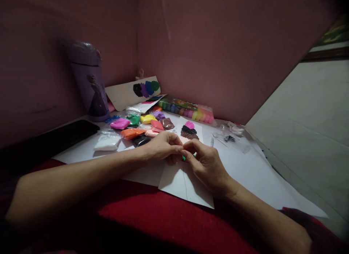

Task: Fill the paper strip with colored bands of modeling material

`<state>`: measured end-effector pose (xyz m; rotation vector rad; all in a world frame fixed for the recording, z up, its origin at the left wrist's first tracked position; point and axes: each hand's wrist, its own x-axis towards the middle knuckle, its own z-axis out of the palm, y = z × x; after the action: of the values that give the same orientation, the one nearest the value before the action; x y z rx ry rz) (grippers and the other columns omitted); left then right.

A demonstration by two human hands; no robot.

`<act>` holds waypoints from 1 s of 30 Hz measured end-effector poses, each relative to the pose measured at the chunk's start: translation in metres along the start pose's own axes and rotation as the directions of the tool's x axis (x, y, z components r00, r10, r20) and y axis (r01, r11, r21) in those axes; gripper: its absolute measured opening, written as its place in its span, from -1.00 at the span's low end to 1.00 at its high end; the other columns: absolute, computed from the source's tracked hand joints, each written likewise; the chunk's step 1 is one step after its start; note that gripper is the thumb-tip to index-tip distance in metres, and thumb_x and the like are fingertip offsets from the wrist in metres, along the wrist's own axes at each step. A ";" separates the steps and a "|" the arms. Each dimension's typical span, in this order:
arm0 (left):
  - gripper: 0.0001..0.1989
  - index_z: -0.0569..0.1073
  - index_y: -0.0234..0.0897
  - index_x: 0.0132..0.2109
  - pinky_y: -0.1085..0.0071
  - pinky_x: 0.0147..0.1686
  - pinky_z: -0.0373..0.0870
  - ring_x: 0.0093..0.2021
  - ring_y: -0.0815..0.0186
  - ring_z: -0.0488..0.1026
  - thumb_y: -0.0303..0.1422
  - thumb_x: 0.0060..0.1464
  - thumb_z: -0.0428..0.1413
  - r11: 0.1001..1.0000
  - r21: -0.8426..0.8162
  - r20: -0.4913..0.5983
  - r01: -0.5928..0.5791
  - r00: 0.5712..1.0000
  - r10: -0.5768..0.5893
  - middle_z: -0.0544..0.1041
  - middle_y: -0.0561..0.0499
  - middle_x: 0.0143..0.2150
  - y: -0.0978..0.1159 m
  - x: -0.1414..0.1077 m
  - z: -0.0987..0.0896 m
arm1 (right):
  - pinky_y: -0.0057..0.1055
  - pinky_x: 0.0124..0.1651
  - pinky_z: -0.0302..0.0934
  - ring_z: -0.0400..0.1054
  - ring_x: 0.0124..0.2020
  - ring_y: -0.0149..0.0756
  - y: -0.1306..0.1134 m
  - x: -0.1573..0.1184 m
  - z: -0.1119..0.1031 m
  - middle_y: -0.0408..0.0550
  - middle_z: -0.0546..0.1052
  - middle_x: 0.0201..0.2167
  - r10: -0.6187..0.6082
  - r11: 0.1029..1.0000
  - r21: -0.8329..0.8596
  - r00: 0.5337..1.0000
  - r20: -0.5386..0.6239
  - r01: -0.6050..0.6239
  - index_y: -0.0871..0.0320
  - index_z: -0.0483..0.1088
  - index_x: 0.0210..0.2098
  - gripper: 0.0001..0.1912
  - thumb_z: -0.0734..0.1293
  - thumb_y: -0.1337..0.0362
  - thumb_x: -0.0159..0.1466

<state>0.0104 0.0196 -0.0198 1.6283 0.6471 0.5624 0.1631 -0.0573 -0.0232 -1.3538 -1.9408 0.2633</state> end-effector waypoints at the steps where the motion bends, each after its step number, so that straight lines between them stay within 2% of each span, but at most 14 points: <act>1: -0.88 0.36 -0.40 -0.39 0.55 -0.63 0.31 -0.66 0.48 0.36 -0.41 0.01 0.11 1.000 -0.006 0.001 -0.003 1.000 0.003 0.43 0.07 -0.60 0.000 0.000 0.000 | -0.41 -0.32 0.19 0.34 -0.38 -0.34 0.000 0.000 0.000 -0.08 0.47 -0.40 0.000 1.000 -0.001 1.000 -0.001 0.000 0.17 0.37 -0.33 -0.92 0.24 0.33 0.27; 30: -0.90 0.36 -0.39 -0.39 0.53 -0.62 0.32 -0.67 0.47 0.36 -0.42 0.01 0.11 1.000 0.005 -0.012 0.026 1.000 -0.026 0.43 0.07 -0.60 0.002 0.000 0.001 | -0.41 -0.32 0.18 0.32 -0.39 -0.34 0.003 -0.001 0.001 -0.08 0.46 -0.42 -0.034 0.999 -0.021 0.999 -0.004 0.034 0.17 0.36 -0.32 -0.93 0.24 0.35 0.27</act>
<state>0.0113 0.0189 -0.0178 1.6205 0.6776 0.5522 0.1651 -0.0562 -0.0258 -1.3322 -1.9663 0.2233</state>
